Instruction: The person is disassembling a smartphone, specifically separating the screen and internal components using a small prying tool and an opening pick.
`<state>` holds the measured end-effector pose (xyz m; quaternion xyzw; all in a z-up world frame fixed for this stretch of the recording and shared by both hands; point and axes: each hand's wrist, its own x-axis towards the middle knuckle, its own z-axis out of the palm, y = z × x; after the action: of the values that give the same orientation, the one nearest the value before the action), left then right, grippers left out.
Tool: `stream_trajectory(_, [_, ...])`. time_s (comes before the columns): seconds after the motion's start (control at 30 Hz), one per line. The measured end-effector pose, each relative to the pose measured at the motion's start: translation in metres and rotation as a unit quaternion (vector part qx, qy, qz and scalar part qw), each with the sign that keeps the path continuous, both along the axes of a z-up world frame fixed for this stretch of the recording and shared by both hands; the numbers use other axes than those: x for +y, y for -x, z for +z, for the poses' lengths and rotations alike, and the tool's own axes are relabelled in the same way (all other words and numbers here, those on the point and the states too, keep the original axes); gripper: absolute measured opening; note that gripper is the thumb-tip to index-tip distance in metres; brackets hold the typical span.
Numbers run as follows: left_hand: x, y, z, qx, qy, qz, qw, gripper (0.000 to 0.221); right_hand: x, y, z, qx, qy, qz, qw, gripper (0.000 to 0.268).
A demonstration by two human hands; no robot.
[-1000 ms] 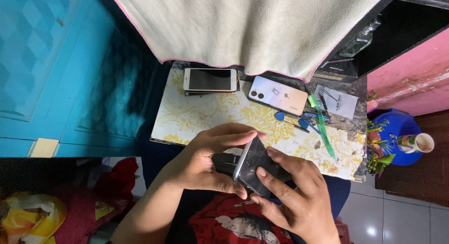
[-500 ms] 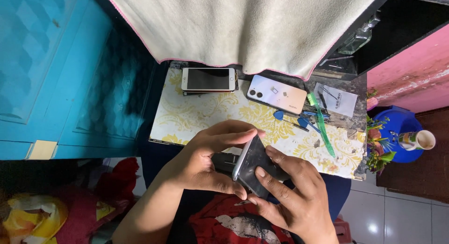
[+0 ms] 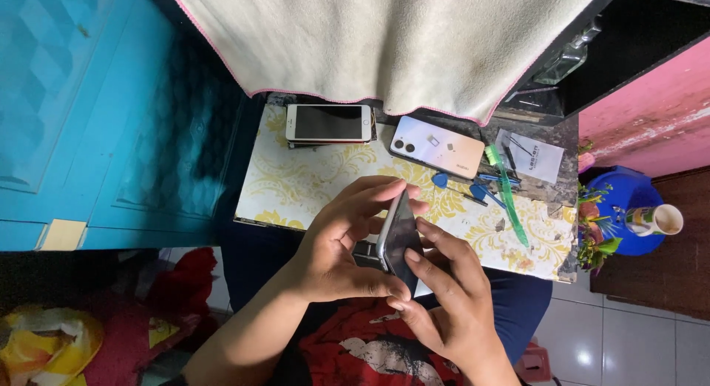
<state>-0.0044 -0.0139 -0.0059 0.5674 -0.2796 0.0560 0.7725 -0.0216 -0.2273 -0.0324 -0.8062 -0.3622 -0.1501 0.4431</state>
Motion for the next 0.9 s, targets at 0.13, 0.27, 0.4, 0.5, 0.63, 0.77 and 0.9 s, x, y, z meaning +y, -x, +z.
stream_trajectory(0.13, [0.004, 0.0, 0.0, 0.009, -0.018, -0.008, 1.0, 0.089, -0.002, -0.002, 0.006, -0.002, 0.009, 0.014, 1.0, 0.051])
stream_trajectory(0.27, [0.007, 0.001, 0.003, -0.002, -0.056, 0.01, 0.998, 0.088, -0.002, -0.003, 0.007, -0.005, 0.012, 0.023, 1.0, 0.048])
stream_trajectory(0.4, [0.007, 0.005, 0.006, -0.015, -0.041, 0.015, 0.999, 0.083, 0.001, 0.0, 0.004, 0.007, -0.012, 0.016, 1.0, 0.049])
stream_trajectory(0.5, [0.003, 0.006, 0.004, -0.017, -0.01, 0.019, 1.0, 0.085, 0.0, 0.0, 0.0, -0.009, -0.037, 0.018, 0.999, 0.048])
stream_trajectory(0.63, [0.001, 0.006, 0.003, -0.02, 0.003, 0.017, 1.0, 0.085, -0.002, 0.001, -0.006, -0.018, -0.05, 0.018, 0.998, 0.04])
stream_trajectory(0.77, [0.0, 0.008, 0.004, -0.014, 0.009, 0.012, 1.0, 0.083, -0.003, 0.003, -0.01, -0.021, -0.061, 0.006, 0.998, 0.038])
stream_trajectory(0.9, [-0.001, 0.007, 0.003, -0.012, 0.006, 0.008, 1.0, 0.083, -0.005, 0.002, -0.01, -0.032, -0.06, 0.007, 0.998, 0.037])
